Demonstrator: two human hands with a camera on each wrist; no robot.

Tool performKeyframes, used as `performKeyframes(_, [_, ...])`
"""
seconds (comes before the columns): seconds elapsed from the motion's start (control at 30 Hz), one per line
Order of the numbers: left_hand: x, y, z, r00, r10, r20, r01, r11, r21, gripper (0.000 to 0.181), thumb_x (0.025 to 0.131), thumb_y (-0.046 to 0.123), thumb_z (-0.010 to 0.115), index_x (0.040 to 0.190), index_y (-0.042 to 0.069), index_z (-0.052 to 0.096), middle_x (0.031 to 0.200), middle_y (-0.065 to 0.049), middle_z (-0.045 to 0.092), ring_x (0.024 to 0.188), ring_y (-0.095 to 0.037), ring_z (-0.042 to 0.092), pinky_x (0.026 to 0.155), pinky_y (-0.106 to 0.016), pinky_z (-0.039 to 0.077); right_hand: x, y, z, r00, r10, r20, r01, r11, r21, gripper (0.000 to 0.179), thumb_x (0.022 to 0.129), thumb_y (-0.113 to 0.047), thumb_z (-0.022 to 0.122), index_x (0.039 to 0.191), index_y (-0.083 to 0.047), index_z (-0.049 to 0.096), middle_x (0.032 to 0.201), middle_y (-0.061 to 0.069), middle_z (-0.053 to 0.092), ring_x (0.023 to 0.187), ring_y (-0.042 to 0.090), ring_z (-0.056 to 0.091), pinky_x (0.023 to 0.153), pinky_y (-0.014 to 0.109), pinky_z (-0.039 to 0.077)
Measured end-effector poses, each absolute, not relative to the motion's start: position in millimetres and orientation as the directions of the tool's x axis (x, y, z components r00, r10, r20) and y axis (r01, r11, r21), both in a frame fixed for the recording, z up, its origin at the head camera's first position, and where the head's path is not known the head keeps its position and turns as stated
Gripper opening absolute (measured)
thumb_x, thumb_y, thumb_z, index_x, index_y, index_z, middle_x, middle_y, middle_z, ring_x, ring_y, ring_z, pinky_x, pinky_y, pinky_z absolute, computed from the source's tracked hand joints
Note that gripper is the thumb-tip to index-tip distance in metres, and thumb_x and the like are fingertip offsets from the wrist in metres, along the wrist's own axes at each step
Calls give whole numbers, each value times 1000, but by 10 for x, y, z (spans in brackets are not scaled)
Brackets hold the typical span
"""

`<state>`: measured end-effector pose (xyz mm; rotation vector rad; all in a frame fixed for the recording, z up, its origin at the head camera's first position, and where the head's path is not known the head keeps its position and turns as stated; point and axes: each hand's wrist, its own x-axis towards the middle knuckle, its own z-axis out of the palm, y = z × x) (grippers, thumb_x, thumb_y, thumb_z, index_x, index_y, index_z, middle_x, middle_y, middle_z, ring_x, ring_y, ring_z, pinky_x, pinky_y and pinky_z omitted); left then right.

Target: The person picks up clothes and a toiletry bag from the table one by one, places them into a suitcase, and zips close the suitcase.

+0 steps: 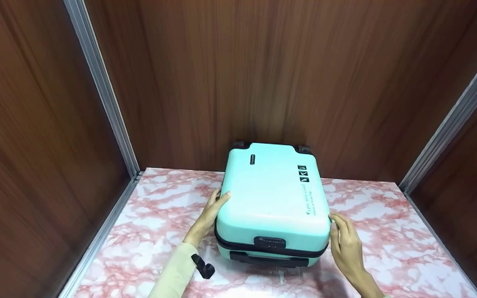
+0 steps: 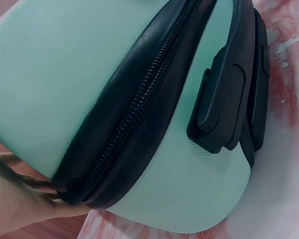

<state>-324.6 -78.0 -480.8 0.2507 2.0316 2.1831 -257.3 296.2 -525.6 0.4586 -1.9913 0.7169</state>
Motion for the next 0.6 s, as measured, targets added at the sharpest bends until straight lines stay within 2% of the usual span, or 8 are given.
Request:
performKeyframes(0.1, [-3174,-777,-4732,-975,218,30,15,-69,997,73,98,36,53,154,1,20,151,-25,27,134,-39,34,109,-53,28,-2571,3006,-5295,-531,-13,847,-531,785,-321,26,94,8,57,119,4,62,108,16,63,85,22,55,74,29,42])
performKeyframes(0.2, [-3159,-778,-4712,-976,218,29,14,-70,997,74,99,36,53,154,0,19,152,-25,26,135,-39,34,110,-53,28,-2585,3044,-5333,-570,-6,821,-486,808,-332,29,91,10,59,119,2,62,104,14,64,83,22,57,70,33,45])
performKeyframes(0.3, [-3202,-785,-4745,-974,227,20,3,-77,997,73,99,34,52,155,0,18,153,-25,25,137,-39,32,111,-52,27,-2608,3071,-5382,-603,-15,798,-448,834,-323,32,89,11,60,119,2,62,105,16,64,86,25,61,69,39,49])
performKeyframes(0.47, [-3372,-777,-4953,-973,229,18,-3,-88,996,75,100,36,52,155,2,16,154,-24,24,137,-39,32,110,-53,28,-2627,3098,-5456,-660,-38,750,-397,866,-305,30,88,10,59,117,7,61,105,20,64,88,35,60,72,49,50])
performKeyframes(0.6, [-3429,-761,-5042,-977,214,21,3,-84,996,77,99,42,52,156,5,16,155,-22,23,137,-38,32,110,-53,28,-2622,3111,-5488,-736,-35,676,-346,878,-331,27,90,9,58,117,9,61,107,22,64,92,39,60,75,55,50])
